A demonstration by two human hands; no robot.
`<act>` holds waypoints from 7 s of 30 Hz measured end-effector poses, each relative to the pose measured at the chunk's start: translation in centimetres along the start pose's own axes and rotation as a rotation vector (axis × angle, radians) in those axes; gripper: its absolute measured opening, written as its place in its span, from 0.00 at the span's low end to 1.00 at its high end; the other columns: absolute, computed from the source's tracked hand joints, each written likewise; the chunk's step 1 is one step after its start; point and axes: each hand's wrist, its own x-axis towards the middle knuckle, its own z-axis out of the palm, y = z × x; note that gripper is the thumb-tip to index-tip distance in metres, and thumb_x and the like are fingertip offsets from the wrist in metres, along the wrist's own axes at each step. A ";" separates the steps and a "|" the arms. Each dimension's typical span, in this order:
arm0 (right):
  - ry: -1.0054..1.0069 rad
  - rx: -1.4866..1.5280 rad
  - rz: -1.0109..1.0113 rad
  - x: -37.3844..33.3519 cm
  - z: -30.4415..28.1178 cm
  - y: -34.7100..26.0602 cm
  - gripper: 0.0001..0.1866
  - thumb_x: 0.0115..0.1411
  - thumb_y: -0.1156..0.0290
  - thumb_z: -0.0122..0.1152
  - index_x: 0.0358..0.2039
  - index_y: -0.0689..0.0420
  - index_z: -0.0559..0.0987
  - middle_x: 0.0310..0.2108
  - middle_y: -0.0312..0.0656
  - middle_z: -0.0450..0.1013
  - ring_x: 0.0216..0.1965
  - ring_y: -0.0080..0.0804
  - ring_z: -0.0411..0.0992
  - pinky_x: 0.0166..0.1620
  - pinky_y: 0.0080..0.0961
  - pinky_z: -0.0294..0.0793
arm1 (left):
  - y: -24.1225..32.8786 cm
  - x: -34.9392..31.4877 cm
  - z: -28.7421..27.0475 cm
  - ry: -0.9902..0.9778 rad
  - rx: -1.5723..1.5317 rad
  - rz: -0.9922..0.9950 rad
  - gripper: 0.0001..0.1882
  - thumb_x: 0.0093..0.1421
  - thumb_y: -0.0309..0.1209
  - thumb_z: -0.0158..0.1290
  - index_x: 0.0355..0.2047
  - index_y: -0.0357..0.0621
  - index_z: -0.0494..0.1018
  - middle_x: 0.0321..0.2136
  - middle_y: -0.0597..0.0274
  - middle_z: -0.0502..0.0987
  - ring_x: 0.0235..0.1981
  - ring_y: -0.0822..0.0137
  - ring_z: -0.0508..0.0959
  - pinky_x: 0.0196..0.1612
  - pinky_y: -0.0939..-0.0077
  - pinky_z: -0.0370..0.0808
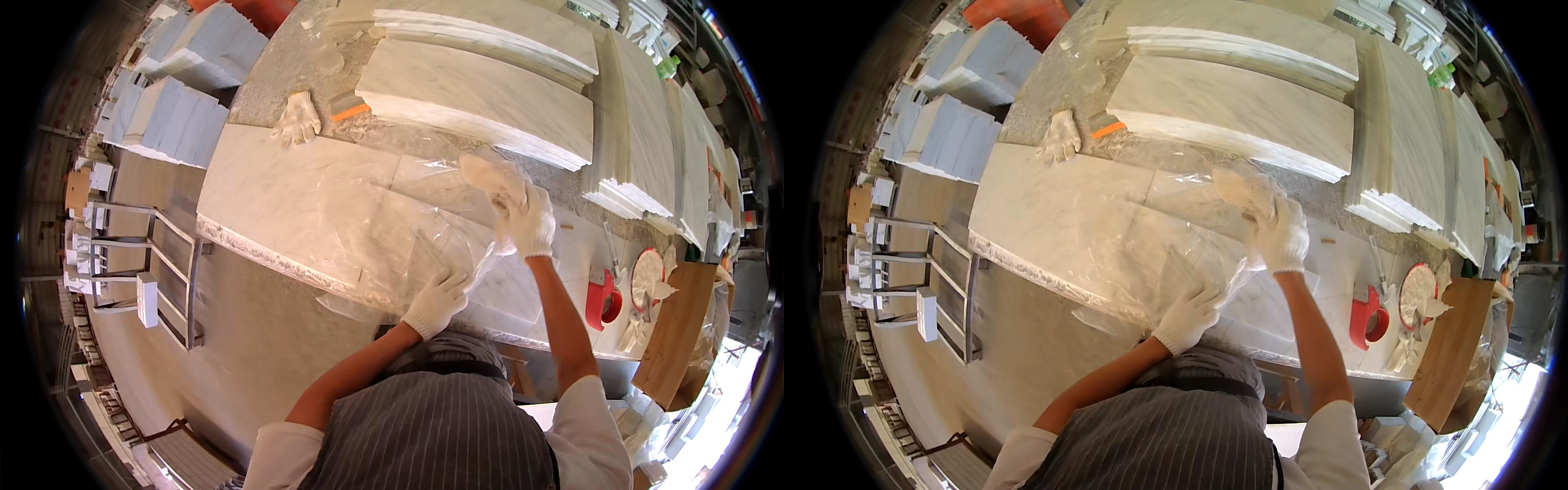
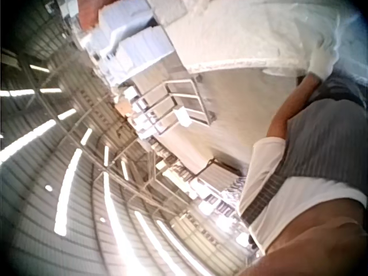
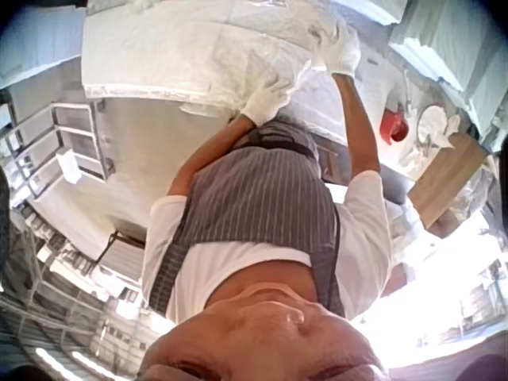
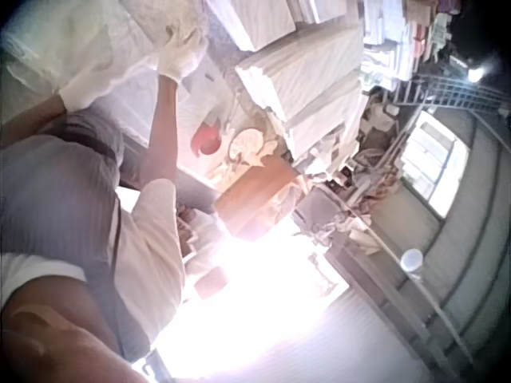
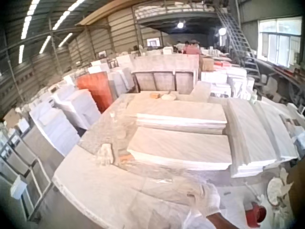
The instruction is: The person wraps rectangular stone tiles with plastic film on a workbench, using a red handheld tape dispenser to secure the film. The person then places the wrapped tiles onto a metal rack and returns to the workbench to continue wrapping additional tiles.
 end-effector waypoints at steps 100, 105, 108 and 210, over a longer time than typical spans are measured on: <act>-0.479 0.727 0.103 1.2 5.5 -17.0 0.18 0.63 0.63 0.54 0.53 0.49 0.77 0.46 0.46 0.76 0.48 0.47 0.74 0.53 0.35 0.71 | 5.2 -11.2 -17.0 0.537 -1.779 -0.593 0.13 0.60 0.38 0.58 0.33 0.41 0.73 0.36 0.54 0.78 0.46 0.59 0.78 0.46 0.69 0.74; -0.395 1.111 -0.067 6.8 1.7 -23.1 0.47 0.57 0.57 0.65 0.69 0.60 0.51 0.64 0.57 0.59 0.65 0.48 0.60 0.63 0.38 0.62 | 3.3 -14.0 -16.3 0.751 -1.712 -0.545 0.14 0.56 0.36 0.63 0.34 0.43 0.70 0.43 0.52 0.76 0.46 0.53 0.78 0.52 0.54 0.73; -0.373 0.752 0.058 7.5 0.9 -20.8 0.55 0.54 0.53 0.68 0.70 0.63 0.44 0.69 0.62 0.47 0.71 0.50 0.48 0.69 0.40 0.51 | 4.5 -11.6 -19.5 0.845 -1.538 -0.582 0.11 0.58 0.33 0.62 0.36 0.43 0.73 0.50 0.55 0.75 0.49 0.56 0.77 0.55 0.56 0.71; -0.574 0.619 0.459 -7.4 2.8 -11.8 0.29 0.55 0.63 0.65 0.57 0.57 0.70 0.56 0.52 0.69 0.55 0.44 0.70 0.56 0.36 0.69 | -7.3 -11.2 -20.2 0.941 -1.080 -1.018 0.11 0.64 0.33 0.54 0.42 0.39 0.74 0.19 0.71 0.70 0.19 0.77 0.68 0.31 0.80 0.72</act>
